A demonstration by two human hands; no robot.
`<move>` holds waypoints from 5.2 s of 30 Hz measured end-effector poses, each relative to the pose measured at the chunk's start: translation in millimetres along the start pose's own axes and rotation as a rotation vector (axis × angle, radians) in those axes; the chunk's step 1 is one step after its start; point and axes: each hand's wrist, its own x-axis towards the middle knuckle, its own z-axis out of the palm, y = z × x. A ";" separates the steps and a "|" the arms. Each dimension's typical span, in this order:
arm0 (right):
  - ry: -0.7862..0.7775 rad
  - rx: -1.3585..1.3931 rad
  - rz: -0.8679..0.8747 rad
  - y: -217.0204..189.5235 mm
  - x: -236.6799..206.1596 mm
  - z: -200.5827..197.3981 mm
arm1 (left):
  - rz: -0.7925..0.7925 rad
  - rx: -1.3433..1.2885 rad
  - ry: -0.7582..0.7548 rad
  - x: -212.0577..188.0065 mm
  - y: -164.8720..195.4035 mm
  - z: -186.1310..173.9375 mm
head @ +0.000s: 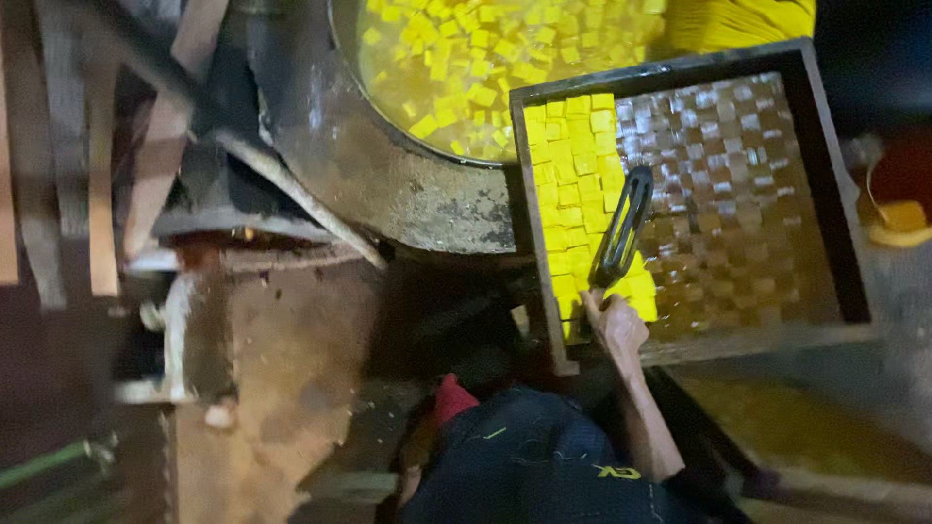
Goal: The person pours a white liquid from a large container into a bucket, then carries it to a large pot. Using a slotted spoon, they scoop yellow cubes from the pot and place them into a wooden tray, repeating this process to fill the tray.
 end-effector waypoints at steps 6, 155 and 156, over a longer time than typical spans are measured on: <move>0.238 0.157 0.079 -33.3 -37.3 -10.2 | 0.188 -0.064 0.046 44.6 101.4 -121.0; 0.518 0.297 0.249 -122.8 60.3 -92.7 | 1.524 0.700 0.188 72.8 591.3 31.0; 0.500 0.272 0.212 -121.4 56.3 -90.2 | 1.482 0.699 0.179 73.9 587.3 28.4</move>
